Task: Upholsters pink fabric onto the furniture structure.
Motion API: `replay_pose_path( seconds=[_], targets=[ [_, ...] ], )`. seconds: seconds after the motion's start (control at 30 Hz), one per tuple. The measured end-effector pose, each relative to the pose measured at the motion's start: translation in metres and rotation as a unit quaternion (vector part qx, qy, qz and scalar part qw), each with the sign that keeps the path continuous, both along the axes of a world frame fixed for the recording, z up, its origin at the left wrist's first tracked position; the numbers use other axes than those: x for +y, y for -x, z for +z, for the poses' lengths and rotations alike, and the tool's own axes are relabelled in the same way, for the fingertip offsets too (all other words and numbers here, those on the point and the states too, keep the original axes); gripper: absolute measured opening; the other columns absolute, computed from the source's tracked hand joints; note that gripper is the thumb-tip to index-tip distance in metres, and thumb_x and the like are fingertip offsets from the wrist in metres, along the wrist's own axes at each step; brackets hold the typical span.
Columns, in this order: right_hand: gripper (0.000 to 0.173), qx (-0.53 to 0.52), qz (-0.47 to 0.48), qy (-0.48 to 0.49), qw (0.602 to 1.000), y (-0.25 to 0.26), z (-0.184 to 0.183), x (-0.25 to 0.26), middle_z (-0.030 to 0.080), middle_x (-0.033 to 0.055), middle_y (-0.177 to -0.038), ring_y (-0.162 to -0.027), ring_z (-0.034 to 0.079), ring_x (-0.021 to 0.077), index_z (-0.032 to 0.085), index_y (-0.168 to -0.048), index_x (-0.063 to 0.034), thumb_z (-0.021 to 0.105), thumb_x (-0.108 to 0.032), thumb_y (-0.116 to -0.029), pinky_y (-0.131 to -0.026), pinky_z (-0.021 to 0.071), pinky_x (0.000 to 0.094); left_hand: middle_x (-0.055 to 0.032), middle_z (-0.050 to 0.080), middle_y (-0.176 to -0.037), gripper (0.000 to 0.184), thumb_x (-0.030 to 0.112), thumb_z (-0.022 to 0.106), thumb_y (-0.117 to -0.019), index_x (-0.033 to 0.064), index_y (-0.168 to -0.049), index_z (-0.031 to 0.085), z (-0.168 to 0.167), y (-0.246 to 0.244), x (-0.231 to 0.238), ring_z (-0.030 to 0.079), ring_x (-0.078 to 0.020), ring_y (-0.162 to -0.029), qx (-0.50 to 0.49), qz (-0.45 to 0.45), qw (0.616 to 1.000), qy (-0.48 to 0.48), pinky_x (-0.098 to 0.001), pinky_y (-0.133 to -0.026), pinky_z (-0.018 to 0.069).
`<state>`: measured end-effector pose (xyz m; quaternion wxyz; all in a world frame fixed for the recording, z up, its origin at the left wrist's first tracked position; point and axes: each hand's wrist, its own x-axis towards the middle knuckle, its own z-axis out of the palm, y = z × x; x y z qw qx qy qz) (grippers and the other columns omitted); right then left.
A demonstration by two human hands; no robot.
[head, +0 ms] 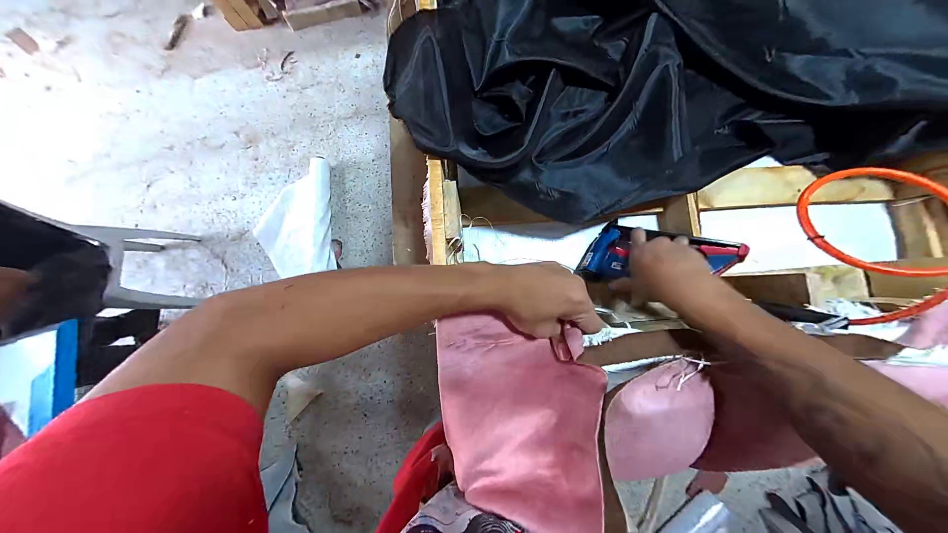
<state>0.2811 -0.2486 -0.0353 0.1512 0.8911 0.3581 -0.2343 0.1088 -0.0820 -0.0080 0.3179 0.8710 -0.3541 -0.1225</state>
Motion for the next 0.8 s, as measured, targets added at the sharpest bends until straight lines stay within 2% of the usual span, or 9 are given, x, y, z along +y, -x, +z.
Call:
replay_pose_path(
  seconds=[0.1,0.17,0.23,0.33,0.4,0.47,0.53,0.63,0.8],
  targets=[
    [0.101,-0.007,-0.006,0.050,0.999,-0.001,-0.040,0.007,0.066,0.0263,-0.096,-0.089,0.070,0.0468,0.022,-0.152,-0.0008,0.083,-0.015,-0.0721,-0.070,0.0569,0.0628,0.0010,0.071,-0.080,0.018,0.003,0.070,-0.0808,0.0152,-0.093,0.075,-0.004,-0.004,0.003,0.068,-0.0175,-0.078,0.013,0.008,1.000,0.021,-0.0476,-0.068,0.0531],
    [0.075,-0.002,-0.018,0.011,1.000,0.002,-0.031,0.009,0.066,0.0283,-0.096,-0.089,0.069,0.0489,0.041,-0.141,0.0009,0.077,-0.012,-0.0770,-0.068,0.0552,0.0656,-0.0015,0.070,-0.080,0.013,0.001,0.071,-0.0824,0.0109,-0.090,0.075,-0.007,-0.001,0.004,0.067,-0.0166,-0.076,0.054,0.046,0.995,0.076,-0.0442,-0.069,0.0547],
    [0.038,-0.025,-0.050,-0.034,0.998,0.003,0.014,0.015,0.066,0.0329,-0.096,-0.089,0.067,0.0550,0.061,-0.117,0.0043,0.070,-0.022,-0.0912,-0.068,0.0515,0.0732,-0.0025,0.069,-0.077,0.005,0.006,0.079,-0.0841,0.0078,-0.085,0.074,-0.010,-0.006,0.007,0.065,-0.0133,-0.071,0.105,0.065,0.984,0.132,-0.0377,-0.067,0.0546],
    [0.039,-0.026,-0.065,-0.131,0.989,0.030,0.121,-0.005,0.062,0.0207,-0.072,-0.065,0.064,0.0433,0.064,-0.094,-0.0031,0.055,-0.039,-0.1038,-0.053,0.0476,0.0644,-0.0026,0.069,-0.072,0.018,0.022,0.087,-0.0826,0.0072,-0.085,0.076,-0.014,-0.015,0.003,0.064,-0.0127,-0.067,0.131,0.025,0.982,0.135,-0.0387,-0.066,0.0548],
    [0.043,0.032,-0.082,-0.206,0.975,0.073,0.188,-0.039,0.065,0.0036,-0.068,-0.054,0.066,0.0219,0.066,-0.103,-0.0122,0.050,-0.052,-0.1041,-0.045,0.0558,0.0466,-0.0033,0.068,-0.071,0.022,0.024,0.088,-0.0814,0.0060,-0.086,0.076,-0.015,-0.021,0.002,0.063,-0.0138,-0.067,0.132,-0.007,0.982,0.138,-0.0400,-0.066,0.0539],
    [0.040,0.167,-0.121,-0.255,0.945,0.130,0.225,-0.059,0.071,0.0072,-0.077,-0.062,0.071,0.0203,0.065,-0.113,-0.0016,0.056,-0.039,-0.1057,-0.055,0.0618,0.0462,-0.0043,0.068,-0.071,0.022,0.019,0.089,-0.0792,0.0040,-0.087,0.075,-0.016,-0.023,0.004,0.064,-0.0143,-0.066,0.129,-0.007,0.977,0.171,-0.0393,-0.065,0.0544],
    [0.035,0.242,-0.144,-0.256,0.925,0.178,0.222,-0.061,0.072,0.0115,-0.077,-0.065,0.072,0.0223,0.069,-0.104,0.0014,0.061,-0.033,-0.1042,-0.059,0.0612,0.0488,-0.0048,0.071,-0.075,0.019,0.018,0.088,-0.0809,0.0042,-0.089,0.077,-0.014,-0.024,0.004,0.066,-0.0148,-0.069,0.139,0.007,0.975,0.173,-0.0399,-0.067,0.0554],
    [0.033,0.226,-0.151,-0.223,0.936,0.221,0.190,-0.043,0.070,0.0035,-0.068,-0.057,0.068,0.0147,0.070,-0.094,-0.0057,0.063,-0.036,-0.1025,-0.052,0.0588,0.0413,-0.0044,0.071,-0.076,0.024,0.025,0.088,-0.0812,0.0053,-0.089,0.077,-0.017,-0.023,0.003,0.066,-0.0146,-0.071,0.167,0.028,0.973,0.155,-0.0406,-0.068,0.0556],
    [0.034,0.182,-0.192,-0.193,0.945,0.230,0.165,-0.025,0.066,-0.0027,-0.062,-0.051,0.065,0.0107,0.067,-0.090,-0.0106,0.059,-0.041,-0.1023,-0.047,0.0572,0.0361,-0.0038,0.071,-0.076,0.016,0.018,0.085,-0.0844,0.0051,-0.088,0.076,-0.019,-0.024,0.004,0.066,-0.0142,-0.071,0.170,0.027,0.973,0.154,-0.0386,-0.067,0.0550]
  ],
)
